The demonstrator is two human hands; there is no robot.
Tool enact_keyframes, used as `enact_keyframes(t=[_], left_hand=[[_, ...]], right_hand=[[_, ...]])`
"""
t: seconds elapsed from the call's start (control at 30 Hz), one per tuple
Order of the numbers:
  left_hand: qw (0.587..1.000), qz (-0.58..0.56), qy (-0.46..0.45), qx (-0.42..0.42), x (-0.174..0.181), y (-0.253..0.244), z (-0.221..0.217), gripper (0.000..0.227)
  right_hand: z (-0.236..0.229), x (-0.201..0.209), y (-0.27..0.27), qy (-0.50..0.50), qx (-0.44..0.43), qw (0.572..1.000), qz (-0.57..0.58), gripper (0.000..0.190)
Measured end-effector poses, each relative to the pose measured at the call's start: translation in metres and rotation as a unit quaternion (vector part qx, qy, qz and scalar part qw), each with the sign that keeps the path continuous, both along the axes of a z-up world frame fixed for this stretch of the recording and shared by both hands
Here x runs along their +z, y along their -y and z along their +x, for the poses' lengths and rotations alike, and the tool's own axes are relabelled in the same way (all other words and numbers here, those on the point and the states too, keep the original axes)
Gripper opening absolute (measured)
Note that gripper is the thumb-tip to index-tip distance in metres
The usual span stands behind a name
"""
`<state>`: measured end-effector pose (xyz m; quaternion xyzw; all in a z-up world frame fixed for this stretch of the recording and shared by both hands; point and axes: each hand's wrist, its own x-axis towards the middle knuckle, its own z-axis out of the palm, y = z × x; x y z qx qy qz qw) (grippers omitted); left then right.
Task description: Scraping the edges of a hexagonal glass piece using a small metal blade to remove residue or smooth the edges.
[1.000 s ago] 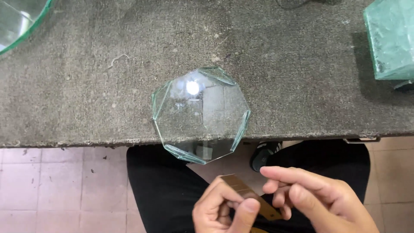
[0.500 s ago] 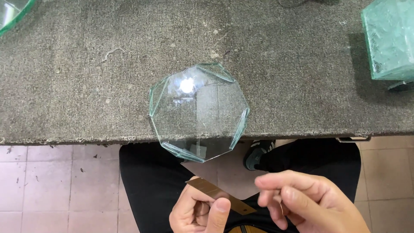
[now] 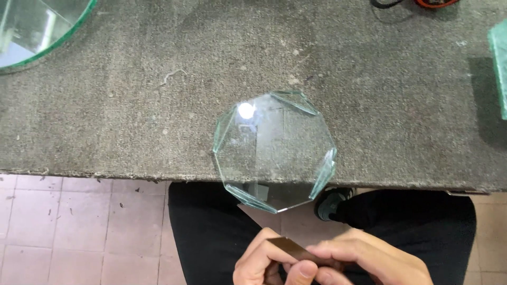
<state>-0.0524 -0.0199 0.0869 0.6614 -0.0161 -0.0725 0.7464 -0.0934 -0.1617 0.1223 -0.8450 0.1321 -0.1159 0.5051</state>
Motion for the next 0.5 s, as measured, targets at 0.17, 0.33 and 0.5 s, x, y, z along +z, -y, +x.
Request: enact_keyframes(t=[0.17,0.33,0.5], left_hand=[[0.993,0.007,0.073,0.091,-0.015,0.007,0.007,0.036],[0.987,0.029,0.02,0.16,-0.041,0.006,0.026,0.127],[0.987,0.056,-0.062,0.14,-0.018,0.01,0.039,0.126]], right_hand=[[0.008,-0.004,0.003,-0.013,-0.009,0.994,-0.107,0.02],[0.021,-0.002,-0.006,-0.019,-0.047,0.977,-0.207,0.042],[0.032,0.004,-0.009,-0.017,-0.035,0.98,-0.196,0.045]])
